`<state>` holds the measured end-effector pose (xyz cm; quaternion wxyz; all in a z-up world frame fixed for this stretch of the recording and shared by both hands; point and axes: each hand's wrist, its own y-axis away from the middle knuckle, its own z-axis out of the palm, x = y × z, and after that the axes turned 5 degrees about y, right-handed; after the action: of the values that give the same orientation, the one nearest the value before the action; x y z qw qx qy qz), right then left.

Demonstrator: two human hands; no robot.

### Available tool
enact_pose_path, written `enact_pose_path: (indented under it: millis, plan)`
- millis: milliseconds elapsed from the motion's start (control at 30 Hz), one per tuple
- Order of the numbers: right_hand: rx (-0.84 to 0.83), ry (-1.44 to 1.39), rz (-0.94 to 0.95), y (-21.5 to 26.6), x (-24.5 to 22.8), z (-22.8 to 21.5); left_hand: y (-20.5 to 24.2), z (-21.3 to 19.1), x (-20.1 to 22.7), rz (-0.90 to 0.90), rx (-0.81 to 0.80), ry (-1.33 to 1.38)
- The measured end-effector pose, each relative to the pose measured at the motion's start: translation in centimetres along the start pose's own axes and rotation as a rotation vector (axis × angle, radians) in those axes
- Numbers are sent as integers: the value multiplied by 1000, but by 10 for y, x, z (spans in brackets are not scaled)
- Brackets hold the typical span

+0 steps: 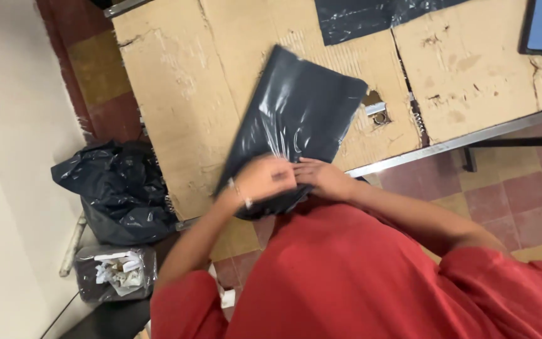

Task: Folding plastic bags and placing them into a red basket

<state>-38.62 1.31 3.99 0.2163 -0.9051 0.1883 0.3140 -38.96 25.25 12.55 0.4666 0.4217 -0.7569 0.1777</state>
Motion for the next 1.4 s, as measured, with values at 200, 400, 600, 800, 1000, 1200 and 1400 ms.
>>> enact_pose_path:
  millis: [200, 400, 600, 800, 1000, 1200, 1400]
  plan:
    - [365, -983, 1122, 67, 67, -2, -58, -54, -222, -306, -60, 761]
    - [684, -1667, 1219, 20, 59, -36, -42, -14, -204, -372, 630, 119]
    - [338, -1633, 1127, 46, 74, -53, -28, -22, -153, -537, 848, -406]
    - [796, -1194, 1064, 76, 101, -187, 36, -110, -153, -802, 688, -793]
    - [1031, -77, 927, 86, 277, -310, -172, -65, -26, -235, 611, -858]
    - [1002, 107, 1089, 73, 454, -350, -370, 1, 15, -105, 383, -822]
    - [721, 8, 1180, 42, 448, -391, -408, 40, 20, -178, 206, -739]
